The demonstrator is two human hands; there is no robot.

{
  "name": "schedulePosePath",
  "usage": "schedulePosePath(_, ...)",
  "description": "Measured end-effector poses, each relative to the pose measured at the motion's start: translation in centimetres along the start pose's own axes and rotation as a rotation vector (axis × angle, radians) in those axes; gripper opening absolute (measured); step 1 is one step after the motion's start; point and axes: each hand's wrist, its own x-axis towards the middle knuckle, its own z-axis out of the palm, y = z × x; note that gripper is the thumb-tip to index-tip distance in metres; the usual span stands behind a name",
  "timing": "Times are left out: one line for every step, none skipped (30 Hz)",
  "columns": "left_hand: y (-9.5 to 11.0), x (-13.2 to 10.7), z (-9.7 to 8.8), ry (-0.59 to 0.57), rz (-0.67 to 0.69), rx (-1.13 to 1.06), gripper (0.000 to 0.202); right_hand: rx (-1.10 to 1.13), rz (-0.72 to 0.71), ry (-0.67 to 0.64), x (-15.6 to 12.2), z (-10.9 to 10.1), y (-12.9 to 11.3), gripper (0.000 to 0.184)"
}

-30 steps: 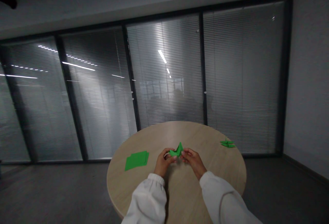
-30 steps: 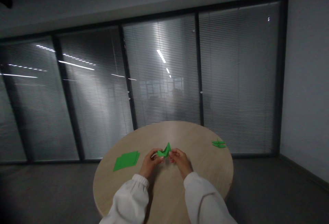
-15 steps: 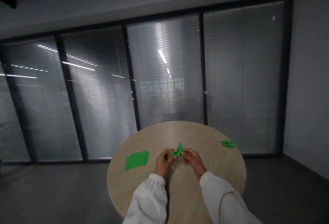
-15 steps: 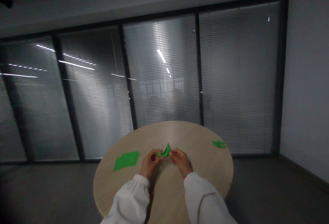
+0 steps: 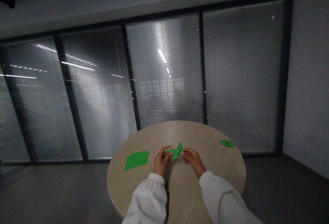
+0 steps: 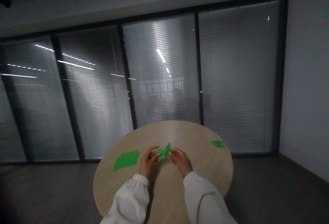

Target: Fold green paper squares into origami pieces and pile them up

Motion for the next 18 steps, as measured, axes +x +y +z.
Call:
schedulePosePath(0.0, 0.0, 0.0, -0.007, -0.006, -0.003, 0.044, 0.001, 0.001, -0.004, 0.0, 0.0, 0.1, 0.043)
schedulePosePath(0.1, 0.0, -0.1, -0.014, -0.011, -0.002, 0.046, 0.0, 0.0, -0.008, 0.1, 0.1, 0.1, 0.041)
schedulePosePath(0.0, 0.1, -0.1, -0.02, -0.013, 0.0, 0.047, -0.003, -0.003, -0.013, 0.1, 0.1, 0.2, 0.04)
schedulePosePath(0.0, 0.1, -0.1, -0.031, -0.012, -0.002, 0.048, -0.011, -0.008, -0.019, 0.1, 0.1, 0.2, 0.04)
schedulePosePath(-0.1, 0.2, -0.1, -0.043, -0.008, -0.012, 0.051, -0.022, -0.016, -0.024, 0.1, 0.1, 0.3, 0.039)
schedulePosePath(-0.2, 0.2, -0.1, -0.059, -0.001, -0.029, 0.054, -0.035, -0.023, -0.03, 0.2, 0.1, 0.3, 0.04)
schedulePosePath(-0.3, 0.3, -0.1, -0.074, 0.007, -0.05, 0.059, -0.046, -0.031, -0.036, 0.2, 0.2, 0.3, 0.04)
schedulePosePath(-0.3, 0.4, -0.1, -0.082, 0.013, -0.072, 0.064, -0.052, -0.039, -0.043, 0.2, 0.2, 0.4, 0.04)
schedulePosePath(-0.4, 0.4, -0.1, -0.078, 0.019, -0.087, 0.069, -0.056, -0.045, -0.048, 0.3, 0.1, 0.5, 0.039)
schedulePosePath(-0.5, 0.5, -0.2, -0.059, 0.025, -0.094, 0.072, -0.059, -0.047, -0.051, 0.3, 0.1, 0.6, 0.038)
schedulePosePath(-0.6, 0.5, -0.2, -0.028, 0.032, -0.093, 0.072, -0.063, -0.048, -0.058, 0.3, 0.1, 0.6, 0.036)
schedulePosePath(-0.6, 0.6, -0.2, 0.005, 0.039, -0.085, 0.068, -0.072, -0.047, -0.068, 0.3, 0.1, 0.7, 0.035)
schedulePosePath(-0.6, 0.6, -0.3, 0.031, 0.046, -0.073, 0.06, -0.087, -0.046, -0.08, 0.2, 0.1, 0.8, 0.034)
schedulePosePath(-0.7, 0.6, -0.3, 0.044, 0.05, -0.058, 0.05, -0.11, -0.05, -0.094, 0.2, 0.1, 0.9, 0.033)
schedulePosePath(-0.7, 0.6, -0.3, 0.044, 0.05, -0.042, 0.041, -0.14, -0.061, -0.105, 0.1, 0.2, 0.8, 0.032)
schedulePosePath(-0.8, 0.6, -0.3, 0.032, 0.044, -0.025, 0.034, -0.177, -0.08, -0.115, -0.1, 0.3, 0.8, 0.032)
schedulePosePath(-0.9, 0.7, -0.3, 0.013, 0.037, -0.008, 0.029, -0.218, -0.104, -0.122, -0.2, 0.4, 0.6, 0.031)
schedulePosePath(-1.0, 0.7, -0.3, -0.007, 0.031, 0.01, 0.026, -0.26, -0.13, -0.124, -0.4, 0.5, 0.4, 0.031)
